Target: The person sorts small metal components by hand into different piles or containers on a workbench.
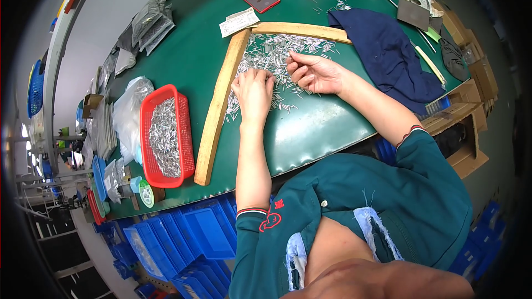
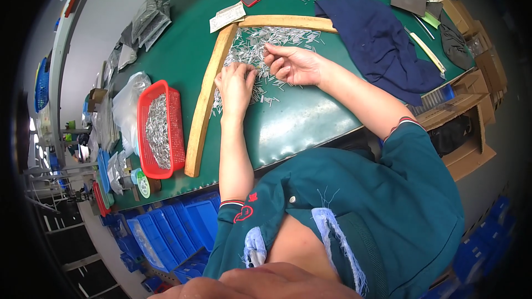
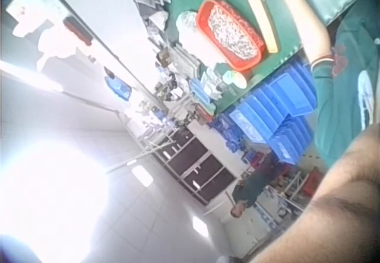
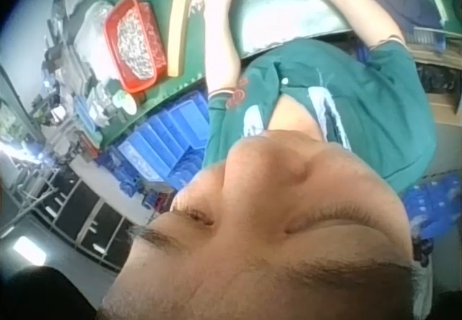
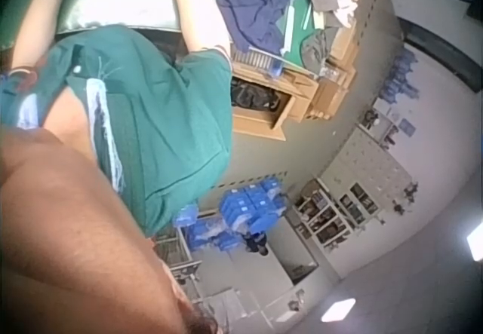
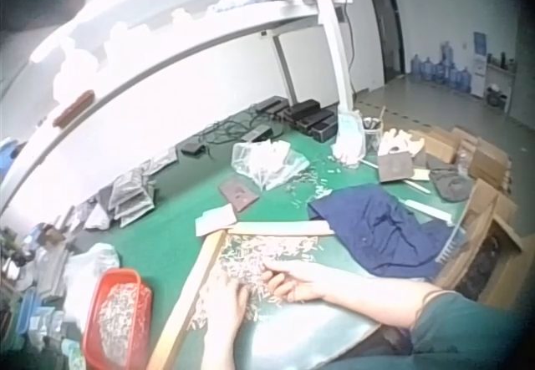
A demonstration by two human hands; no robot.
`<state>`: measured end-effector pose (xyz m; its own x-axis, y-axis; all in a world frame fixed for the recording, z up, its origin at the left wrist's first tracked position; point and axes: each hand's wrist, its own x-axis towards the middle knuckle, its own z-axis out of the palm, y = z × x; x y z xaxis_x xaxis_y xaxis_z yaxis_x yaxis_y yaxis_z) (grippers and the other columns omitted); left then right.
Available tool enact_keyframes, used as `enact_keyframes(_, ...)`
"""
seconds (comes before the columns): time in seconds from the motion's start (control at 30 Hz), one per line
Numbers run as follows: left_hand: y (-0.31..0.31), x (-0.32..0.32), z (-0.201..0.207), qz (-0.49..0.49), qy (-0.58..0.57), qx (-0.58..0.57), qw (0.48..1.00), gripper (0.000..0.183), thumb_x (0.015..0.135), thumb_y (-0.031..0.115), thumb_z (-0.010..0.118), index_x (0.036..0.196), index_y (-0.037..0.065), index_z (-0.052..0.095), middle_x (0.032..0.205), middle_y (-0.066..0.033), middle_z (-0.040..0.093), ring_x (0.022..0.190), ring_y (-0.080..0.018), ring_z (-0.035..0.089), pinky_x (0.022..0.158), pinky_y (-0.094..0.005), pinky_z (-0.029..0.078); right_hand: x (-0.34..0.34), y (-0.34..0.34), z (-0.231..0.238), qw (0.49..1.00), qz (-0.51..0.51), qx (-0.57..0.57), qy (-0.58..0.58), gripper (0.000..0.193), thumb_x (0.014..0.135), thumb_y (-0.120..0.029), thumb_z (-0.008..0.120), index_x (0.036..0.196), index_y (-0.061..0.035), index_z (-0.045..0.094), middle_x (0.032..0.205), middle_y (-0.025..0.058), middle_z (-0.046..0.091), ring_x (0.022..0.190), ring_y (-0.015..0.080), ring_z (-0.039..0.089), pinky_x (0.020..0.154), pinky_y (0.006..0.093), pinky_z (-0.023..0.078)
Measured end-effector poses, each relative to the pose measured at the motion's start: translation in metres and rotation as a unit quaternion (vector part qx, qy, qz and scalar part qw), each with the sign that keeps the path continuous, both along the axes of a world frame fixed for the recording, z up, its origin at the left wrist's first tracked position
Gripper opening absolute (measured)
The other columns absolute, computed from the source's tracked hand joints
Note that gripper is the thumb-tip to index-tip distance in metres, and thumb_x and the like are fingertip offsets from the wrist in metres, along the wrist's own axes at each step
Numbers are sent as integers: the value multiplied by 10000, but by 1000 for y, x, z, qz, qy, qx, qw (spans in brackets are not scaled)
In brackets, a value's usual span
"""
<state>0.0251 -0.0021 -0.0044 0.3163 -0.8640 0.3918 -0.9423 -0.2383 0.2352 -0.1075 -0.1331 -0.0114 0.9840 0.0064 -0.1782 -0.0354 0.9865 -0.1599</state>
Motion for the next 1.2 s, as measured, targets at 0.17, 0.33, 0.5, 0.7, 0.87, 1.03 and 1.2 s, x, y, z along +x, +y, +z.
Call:
enact_keyframes(0.17, -2, 0, 2, -7, 145, -112, 983, 96, 753, 171, 621, 801, 89, 612, 820, -37, 597, 823, -209, 533, 814, -345, 332, 0, 8, 19, 986, -89, -101, 97, 112, 840, -173, 536, 880, -70, 552, 753, -19, 521, 626, 23, 497, 458, 121, 381)
enact_keyframes(0.33, -5, -5, 1, -34, 348, -176, 920, 115, 763, 156, 619, 814, 54, 605, 790, -55, 622, 787, -215, 561, 742, -317, 399, -1, 10, 12, 974, -86, -188, 93, 149, 838, -189, 534, 884, -50, 561, 724, -36, 496, 601, 13, 456, 445, 137, 353)
enact_keyframes(0.5, -7, -5, -1, -54, 300, -195, 932, 96, 758, 140, 621, 797, 53, 607, 782, -54, 623, 777, -211, 566, 740, -311, 398, 0, 15, 13, 903, -106, -404, 96, 196, 849, -233, 535, 917, -53, 572, 645, -65, 406, 512, -3, 323, 404, 139, 236)
enact_keyframes(0.7, -8, -9, 0, -64, 248, -207, 944, 85, 749, 120, 625, 814, 66, 616, 780, -45, 622, 773, -203, 568, 748, -315, 394, 0, 21, 18, 813, -163, -543, 136, 213, 851, -230, 539, 915, -38, 605, 646, -59, 477, 561, -13, 377, 444, 148, 296)
enact_keyframes(0.87, -10, -12, -1, -60, 171, -215, 960, 103, 739, 111, 629, 837, 82, 622, 785, -38, 614, 769, -198, 562, 756, -315, 384, 5, 19, 1, 744, -213, -627, 91, 199, 841, -213, 558, 920, -36, 604, 739, -28, 559, 671, 23, 468, 597, 177, 391)
enact_keyframes(1.03, -10, -17, -1, -75, 78, -213, 971, 147, 722, 89, 634, 869, 87, 625, 800, -32, 593, 759, -189, 553, 731, -308, 392, 7, 18, -2, 789, -202, -574, 84, 188, 834, -218, 572, 882, -39, 598, 730, -34, 556, 626, 16, 459, 548, 169, 381)
enact_keyframes(1.2, -9, -24, 3, -57, 239, -176, 953, 212, 751, 71, 620, 962, 55, 610, 809, -59, 597, 728, -158, 580, 659, -278, 453, -1, 7, 7, 942, -73, -314, 89, 151, 869, -232, 516, 877, -81, 514, 623, -87, 369, 464, -17, 285, 364, 120, 210)
